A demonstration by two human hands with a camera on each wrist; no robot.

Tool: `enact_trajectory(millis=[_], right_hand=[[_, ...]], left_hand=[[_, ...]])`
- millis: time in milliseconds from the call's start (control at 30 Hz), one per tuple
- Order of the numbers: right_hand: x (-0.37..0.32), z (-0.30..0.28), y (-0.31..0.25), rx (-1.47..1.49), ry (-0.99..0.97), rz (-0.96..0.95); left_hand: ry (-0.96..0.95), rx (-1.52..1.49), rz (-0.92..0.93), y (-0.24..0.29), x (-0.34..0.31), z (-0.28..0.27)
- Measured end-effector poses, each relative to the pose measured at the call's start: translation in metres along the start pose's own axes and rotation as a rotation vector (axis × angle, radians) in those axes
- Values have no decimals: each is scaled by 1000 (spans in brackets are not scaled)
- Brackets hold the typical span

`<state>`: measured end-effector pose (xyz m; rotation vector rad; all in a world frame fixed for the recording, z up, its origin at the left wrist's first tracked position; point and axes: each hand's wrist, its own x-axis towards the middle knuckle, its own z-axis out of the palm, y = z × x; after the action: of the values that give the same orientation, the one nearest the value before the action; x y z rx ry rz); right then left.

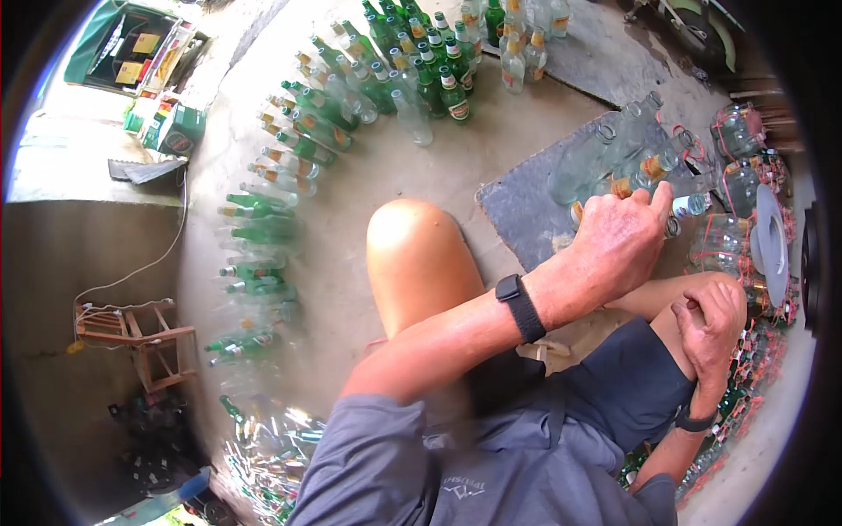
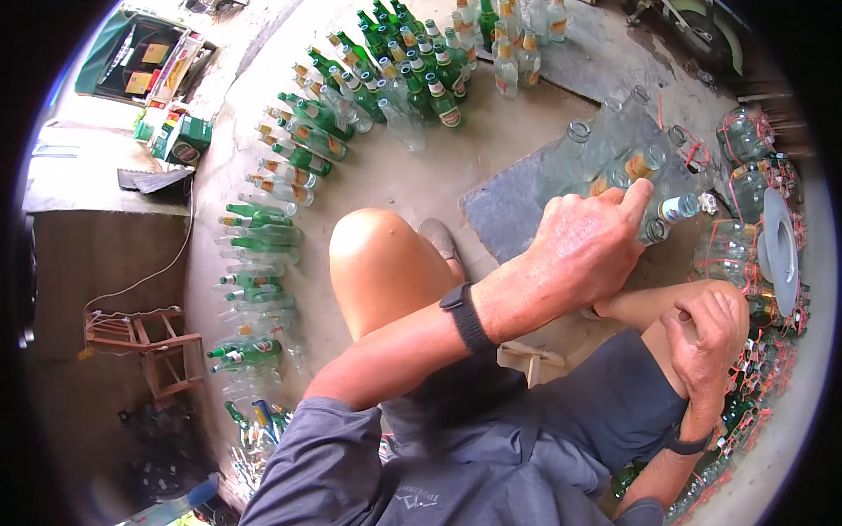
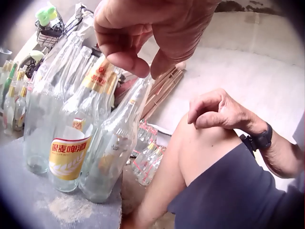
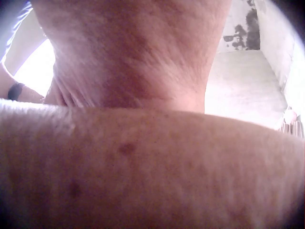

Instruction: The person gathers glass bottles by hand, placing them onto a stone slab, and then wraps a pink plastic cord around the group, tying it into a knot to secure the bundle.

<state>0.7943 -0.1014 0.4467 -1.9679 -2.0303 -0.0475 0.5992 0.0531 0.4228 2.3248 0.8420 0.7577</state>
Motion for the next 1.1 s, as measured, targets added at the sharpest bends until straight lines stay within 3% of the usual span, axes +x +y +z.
enact_trajectory(millis=[167, 267, 300, 367, 400, 467, 533, 667, 767, 800, 833, 967, 1100], right_hand=[[0, 2, 2, -26, -10, -14], [3, 1, 4, -36, -44, -47], [3, 2, 4, -40, -31, -65], [3, 0, 9, -54, -50, -118], [3, 0, 11, -43, -95, -128], [2, 3, 15, -75, -36, -189], [-5, 4, 22, -73, -112, -139], [-5, 6, 28, -129, -152, -137], [-5, 7, 32, -150, -156, -146], [-5, 7, 33, -157, -177, -146], [-4, 7, 34, -162, -199, -146], [-2, 9, 36, -181, -221, -144], [-2, 8, 35, -189, -225, -133]], left_hand=[[45, -67, 7, 10, -13, -58], [209, -283, 84, 3, -35, -104], [197, -302, 23, -2, -48, -124], [392, -137, -143, -11, -81, -148], [441, -227, -185, -27, -101, -161], [586, -262, -465, -56, -149, -178], [565, -267, -712, -88, -208, -186], [411, -94, -1032, -144, -357, -157], [82, 185, -1203, -156, -469, -117], [128, -22, -1375, -153, -492, -98], [146, -34, -1376, -166, -539, -68], [118, 12, -1370, -153, -578, -2], [-16, -70, -1490, -161, -577, 35]])
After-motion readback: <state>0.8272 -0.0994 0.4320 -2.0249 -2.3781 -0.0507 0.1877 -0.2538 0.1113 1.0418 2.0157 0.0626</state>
